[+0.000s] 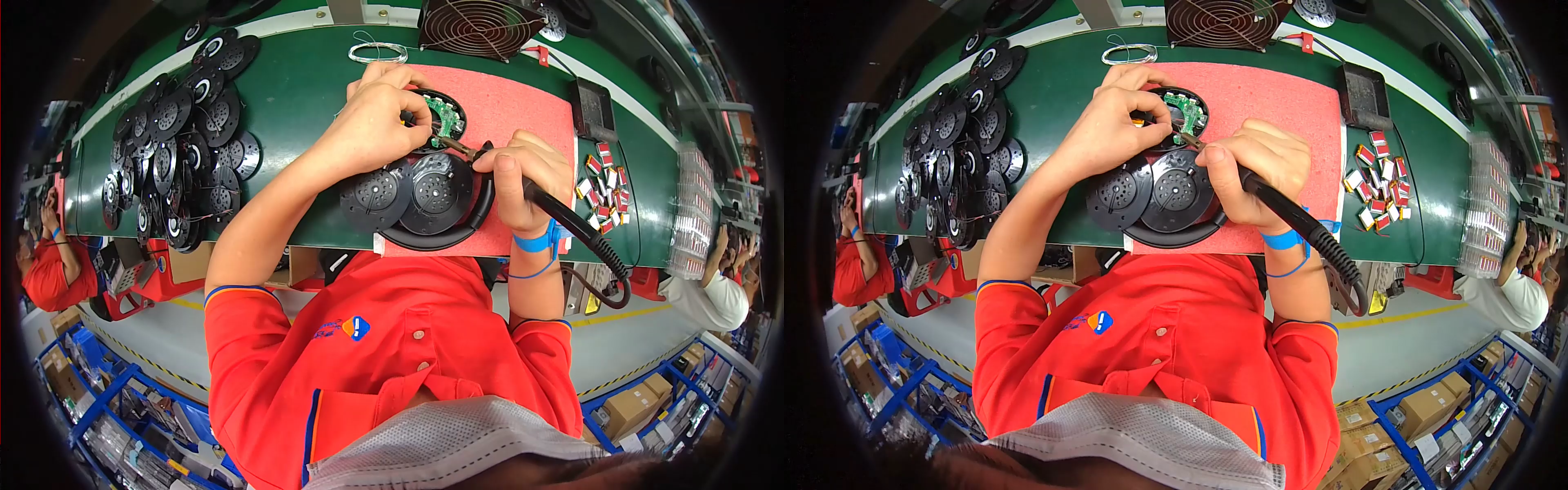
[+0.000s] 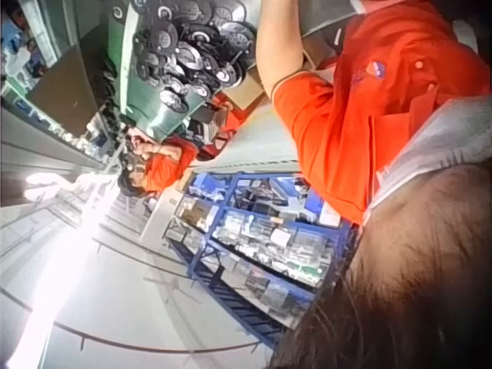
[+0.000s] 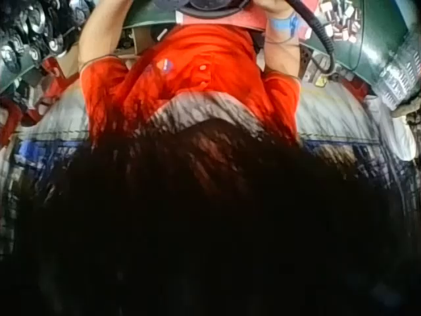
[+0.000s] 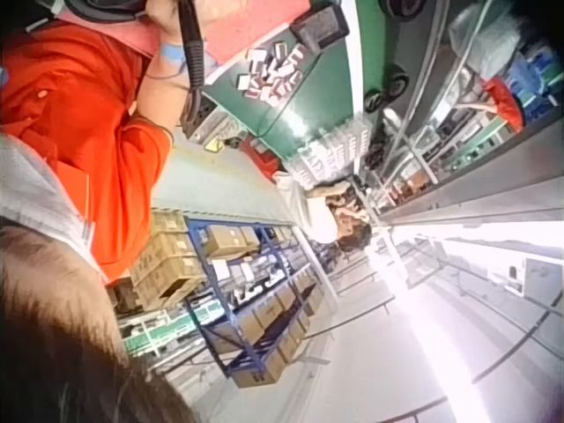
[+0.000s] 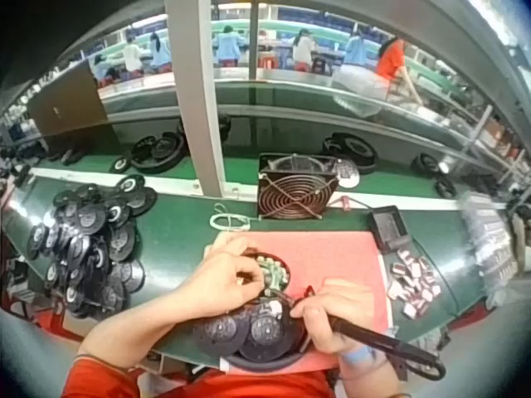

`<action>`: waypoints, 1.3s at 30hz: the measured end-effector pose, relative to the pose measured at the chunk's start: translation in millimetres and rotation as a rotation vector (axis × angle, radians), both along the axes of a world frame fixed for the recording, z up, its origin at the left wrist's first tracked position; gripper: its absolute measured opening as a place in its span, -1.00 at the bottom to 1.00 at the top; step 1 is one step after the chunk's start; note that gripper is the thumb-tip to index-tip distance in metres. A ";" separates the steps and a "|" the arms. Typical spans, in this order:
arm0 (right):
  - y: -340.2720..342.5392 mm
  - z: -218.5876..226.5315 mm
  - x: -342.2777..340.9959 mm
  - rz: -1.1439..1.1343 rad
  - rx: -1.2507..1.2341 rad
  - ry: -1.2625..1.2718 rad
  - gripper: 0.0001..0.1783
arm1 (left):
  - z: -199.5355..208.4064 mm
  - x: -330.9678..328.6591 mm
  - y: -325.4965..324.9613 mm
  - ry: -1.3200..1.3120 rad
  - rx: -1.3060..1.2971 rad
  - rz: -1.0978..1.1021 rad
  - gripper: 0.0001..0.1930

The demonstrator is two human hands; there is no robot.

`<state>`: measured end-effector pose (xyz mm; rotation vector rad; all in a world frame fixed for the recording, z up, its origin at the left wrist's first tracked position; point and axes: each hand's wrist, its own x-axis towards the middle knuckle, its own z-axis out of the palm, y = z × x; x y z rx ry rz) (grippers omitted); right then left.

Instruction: Soldering components onto a printed circuit board inside a headphone housing at a factory workstation.

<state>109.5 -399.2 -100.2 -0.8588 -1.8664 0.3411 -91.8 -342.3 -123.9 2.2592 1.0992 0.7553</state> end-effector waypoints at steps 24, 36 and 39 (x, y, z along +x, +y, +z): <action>-82.9 -46.7 16.5 0.190 -0.135 -0.163 -0.62 | 51.2 -57.7 27.1 0.136 -0.019 0.094 -0.80; -71.6 17.6 111.9 -0.217 -0.096 -0.151 -0.68 | -67.2 -141.1 339.7 0.240 0.613 0.026 -0.53; -28.2 39.3 164.0 -0.525 -0.113 -0.164 -0.65 | -52.1 -103.4 333.0 0.340 0.641 0.006 -0.59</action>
